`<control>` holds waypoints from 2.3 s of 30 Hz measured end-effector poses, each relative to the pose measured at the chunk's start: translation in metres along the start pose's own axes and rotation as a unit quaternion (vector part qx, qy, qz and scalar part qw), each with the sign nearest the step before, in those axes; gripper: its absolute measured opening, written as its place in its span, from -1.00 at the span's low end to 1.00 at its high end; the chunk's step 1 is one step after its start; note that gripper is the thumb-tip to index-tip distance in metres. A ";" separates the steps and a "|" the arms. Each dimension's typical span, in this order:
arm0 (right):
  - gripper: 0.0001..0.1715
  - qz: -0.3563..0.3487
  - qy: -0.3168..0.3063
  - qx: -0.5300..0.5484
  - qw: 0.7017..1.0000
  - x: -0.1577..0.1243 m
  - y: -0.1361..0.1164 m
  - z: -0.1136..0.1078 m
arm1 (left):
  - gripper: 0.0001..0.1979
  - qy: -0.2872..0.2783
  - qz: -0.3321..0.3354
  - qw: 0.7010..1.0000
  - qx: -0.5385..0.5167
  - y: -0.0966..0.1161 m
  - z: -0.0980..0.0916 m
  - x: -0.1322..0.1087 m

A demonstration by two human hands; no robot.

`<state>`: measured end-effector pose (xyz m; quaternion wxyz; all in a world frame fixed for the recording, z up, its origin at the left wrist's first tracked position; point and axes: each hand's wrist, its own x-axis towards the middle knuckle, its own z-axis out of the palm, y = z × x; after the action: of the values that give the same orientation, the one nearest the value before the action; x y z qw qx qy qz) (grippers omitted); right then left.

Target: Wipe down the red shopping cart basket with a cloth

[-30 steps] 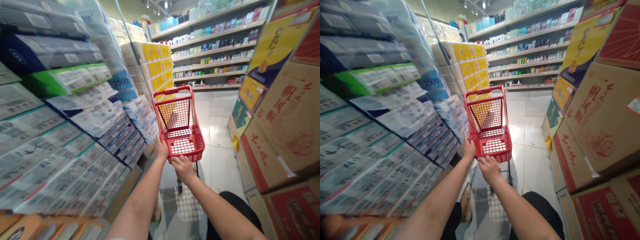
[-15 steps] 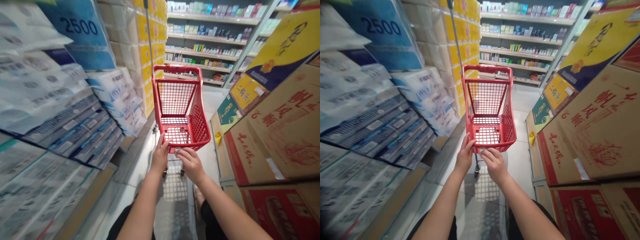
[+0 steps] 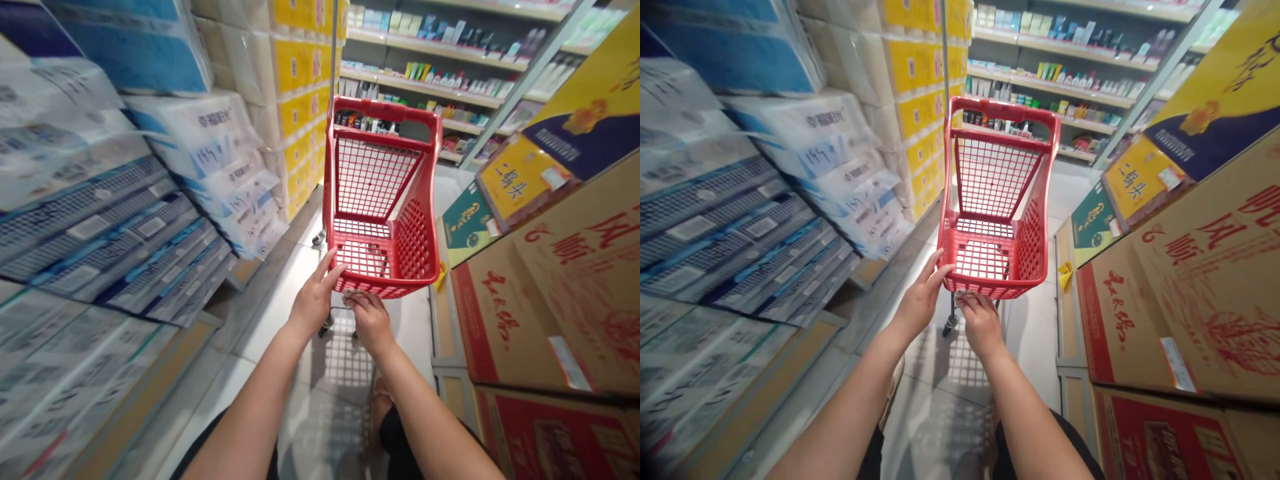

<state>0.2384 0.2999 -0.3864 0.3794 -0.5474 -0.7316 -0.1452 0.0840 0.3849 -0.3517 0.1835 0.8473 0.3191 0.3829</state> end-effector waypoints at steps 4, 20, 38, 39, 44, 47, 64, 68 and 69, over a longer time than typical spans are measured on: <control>-0.66 -0.003 -0.004 0.010 1.000 0.001 0.000 -0.004 | -0.70 0.027 -0.005 1.000 -0.002 0.004 -0.001 0.008; -0.68 0.022 -0.022 -0.078 0.996 -0.001 0.006 -0.001 | -0.81 0.081 -0.009 0.997 0.018 0.015 0.001 0.011; -0.69 0.031 0.008 -0.041 0.999 0.006 0.009 -0.018 | -0.32 -0.060 0.093 0.968 0.224 0.034 0.011 -0.005; -0.69 0.028 0.015 -0.045 0.998 0.005 0.010 -0.017 | -0.32 -0.063 0.097 0.965 0.234 0.033 0.012 -0.006; -0.68 0.025 -0.005 -0.050 0.998 0.001 0.013 -0.020 | -0.33 -0.047 0.081 0.962 0.255 0.030 0.019 -0.006; -0.67 0.050 0.002 -0.066 0.997 -0.001 0.015 -0.024 | -0.30 -0.045 0.076 0.964 0.251 0.032 0.020 -0.005; -0.65 0.065 0.002 -0.081 0.995 0.007 0.013 -0.023 | -0.28 -0.033 0.034 0.972 0.230 0.028 0.016 -0.003; -0.63 0.048 -0.062 -0.074 0.994 -0.001 0.020 -0.019 | -0.28 -0.039 0.023 0.973 0.225 0.027 0.014 -0.004; -0.62 0.042 -0.065 -0.070 0.995 -0.001 0.020 -0.018 | -0.27 -0.042 0.023 0.974 0.222 0.027 0.014 -0.004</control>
<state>0.2645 0.2949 -0.3792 0.2973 -0.6111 -0.7193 -0.1439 0.1033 0.3611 -0.3477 -0.0045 0.8895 0.3682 0.2706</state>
